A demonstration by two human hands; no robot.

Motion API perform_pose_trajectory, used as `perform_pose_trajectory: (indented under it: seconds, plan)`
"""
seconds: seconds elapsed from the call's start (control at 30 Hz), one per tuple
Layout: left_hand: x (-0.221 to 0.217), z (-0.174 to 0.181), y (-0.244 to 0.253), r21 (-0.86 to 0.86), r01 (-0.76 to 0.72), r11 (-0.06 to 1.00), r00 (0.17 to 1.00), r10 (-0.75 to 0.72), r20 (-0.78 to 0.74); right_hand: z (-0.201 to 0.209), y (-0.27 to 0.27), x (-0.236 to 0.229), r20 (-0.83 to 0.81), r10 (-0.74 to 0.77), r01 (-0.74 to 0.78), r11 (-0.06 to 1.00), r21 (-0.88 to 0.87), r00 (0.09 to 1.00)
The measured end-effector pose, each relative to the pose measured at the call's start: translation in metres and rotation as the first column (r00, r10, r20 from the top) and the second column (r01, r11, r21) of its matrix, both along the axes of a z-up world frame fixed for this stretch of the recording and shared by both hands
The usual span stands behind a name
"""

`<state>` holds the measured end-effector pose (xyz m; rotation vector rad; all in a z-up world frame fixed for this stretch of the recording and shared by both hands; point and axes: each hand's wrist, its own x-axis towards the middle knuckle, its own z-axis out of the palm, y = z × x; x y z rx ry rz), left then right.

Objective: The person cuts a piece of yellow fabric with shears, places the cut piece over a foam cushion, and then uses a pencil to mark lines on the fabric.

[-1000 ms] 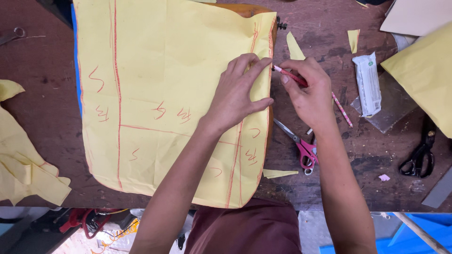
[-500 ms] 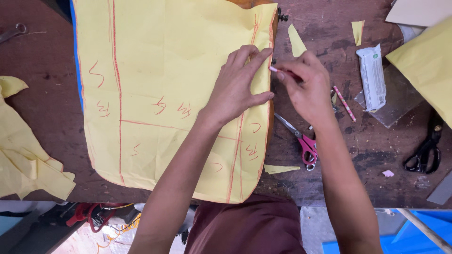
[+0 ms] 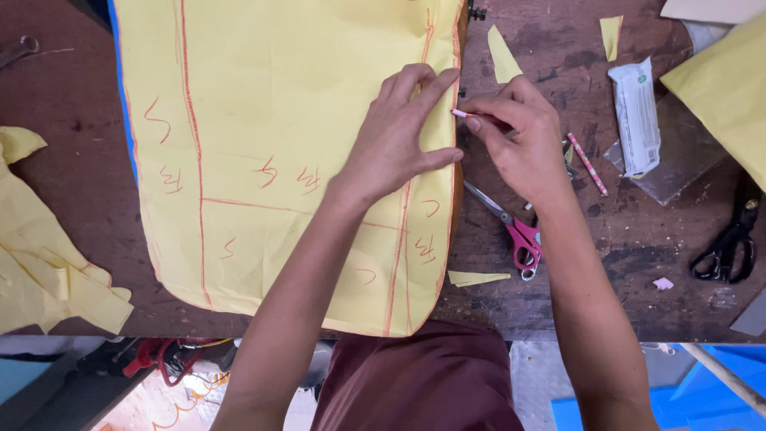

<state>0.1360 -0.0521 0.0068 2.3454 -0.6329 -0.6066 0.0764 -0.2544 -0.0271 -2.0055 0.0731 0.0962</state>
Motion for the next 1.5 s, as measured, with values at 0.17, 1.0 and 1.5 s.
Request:
perform_pose_trajectory:
  seconds: [0.17, 1.0, 1.5]
  plan:
    - [0.003, 0.009, 0.005, -0.016, 0.063, 0.998, 0.996, -0.064, -0.061, 0.003, 0.002, -0.005, -0.014, 0.015, -0.014, 0.999, 0.041, 1.0]
    - [0.005, 0.011, 0.0, 0.037, 0.104, 0.994, 0.993, -0.102, -0.055, 0.021, -0.03, -0.006, -0.065, 0.317, -0.315, 0.948, 0.036, 0.946]
    - [0.005, 0.015, -0.003, 0.067, 0.112, 0.991, 0.993, -0.109, -0.043, 0.001, -0.018, 0.01, 0.075, 0.1, -0.102, 0.995, 0.022, 0.992]
